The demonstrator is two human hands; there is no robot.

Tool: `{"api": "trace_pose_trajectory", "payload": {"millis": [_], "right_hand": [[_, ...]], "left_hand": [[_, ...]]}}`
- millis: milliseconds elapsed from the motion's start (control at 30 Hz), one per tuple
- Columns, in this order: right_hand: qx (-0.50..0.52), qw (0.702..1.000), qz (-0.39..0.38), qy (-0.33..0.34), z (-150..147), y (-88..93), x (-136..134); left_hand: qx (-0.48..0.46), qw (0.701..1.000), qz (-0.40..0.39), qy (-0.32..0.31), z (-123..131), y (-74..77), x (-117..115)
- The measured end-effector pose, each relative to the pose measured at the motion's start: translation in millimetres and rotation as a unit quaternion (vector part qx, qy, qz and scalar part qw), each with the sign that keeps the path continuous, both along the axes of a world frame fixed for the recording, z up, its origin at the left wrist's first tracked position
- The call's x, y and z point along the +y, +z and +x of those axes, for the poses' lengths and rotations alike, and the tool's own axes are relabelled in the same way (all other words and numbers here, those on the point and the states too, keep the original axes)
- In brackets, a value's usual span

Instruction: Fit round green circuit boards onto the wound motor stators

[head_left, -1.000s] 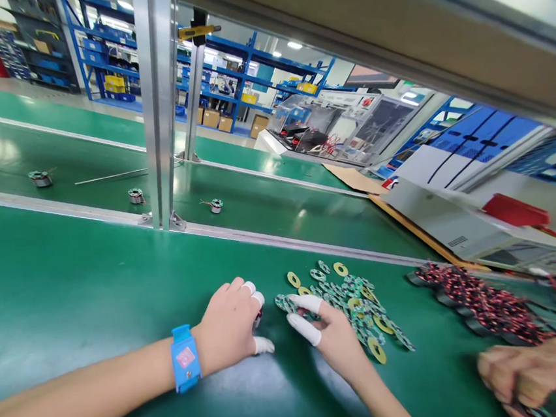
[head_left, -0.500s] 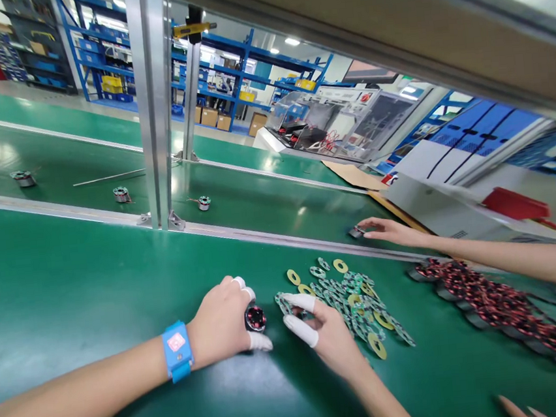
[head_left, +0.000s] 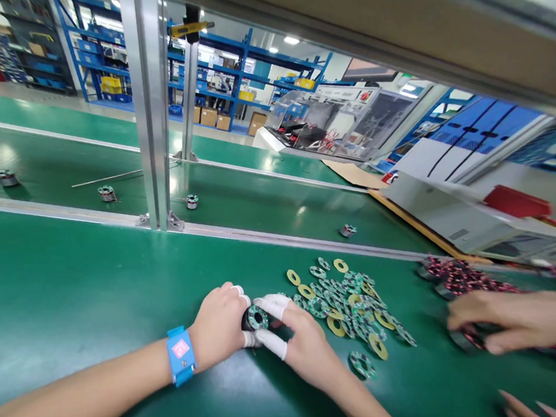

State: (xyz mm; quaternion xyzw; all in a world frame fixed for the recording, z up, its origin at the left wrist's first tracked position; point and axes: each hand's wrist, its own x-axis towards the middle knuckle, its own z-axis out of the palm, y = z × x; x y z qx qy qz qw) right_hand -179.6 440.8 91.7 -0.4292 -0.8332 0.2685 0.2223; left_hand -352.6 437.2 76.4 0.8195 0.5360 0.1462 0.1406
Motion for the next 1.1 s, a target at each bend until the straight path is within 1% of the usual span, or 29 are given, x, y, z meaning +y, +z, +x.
{"api": "trace_pose_trajectory", "payload": {"millis": [133,267,367,467,533,600,733,800,900,1000,1100], "right_hand": [[-0.043,0.998,0.039,0.001,3,-1.7,0],[-0.081,0.991,0.107,0.017,6,-4.9,-1],[-0.098,0.984,0.151,0.015,7,-8.7,-2],[-0.107,0.981,0.162,0.012,7,-10.9,-3],[-0.106,0.983,0.15,0.009,6,-10.9,-4],[-0.099,0.988,0.122,0.002,4,-10.0,-4],[-0.034,0.998,0.036,-0.035,-1,-5.9,-2],[0.003,0.999,-0.007,-0.034,-3,-2.5,-1],[0.034,0.997,-0.059,-0.026,-4,2.4,0],[0.052,0.994,-0.087,-0.029,-4,5.2,1],[0.063,0.993,-0.098,-0.023,-4,6.4,2]], "left_hand": [[-0.007,1.0,-0.007,0.006,1,-1.0,-1],[-0.013,1.0,-0.02,0.011,2,-0.6,-1],[-0.024,0.999,-0.021,0.01,2,-1.1,-2],[-0.029,0.999,-0.019,0.01,2,-2.8,-3],[-0.029,0.999,-0.016,0.011,2,-4.4,-3],[-0.028,0.999,-0.015,0.01,3,-5.9,-2],[-0.026,1.0,-0.013,0.003,3,-7.2,0],[-0.023,1.0,-0.014,0.003,3,-6.6,0],[-0.021,1.0,-0.018,0.006,3,-5.2,0],[-0.021,0.999,-0.024,0.007,3,-4.3,-2],[-0.019,0.999,-0.029,0.008,2,-3.3,-2]]}}
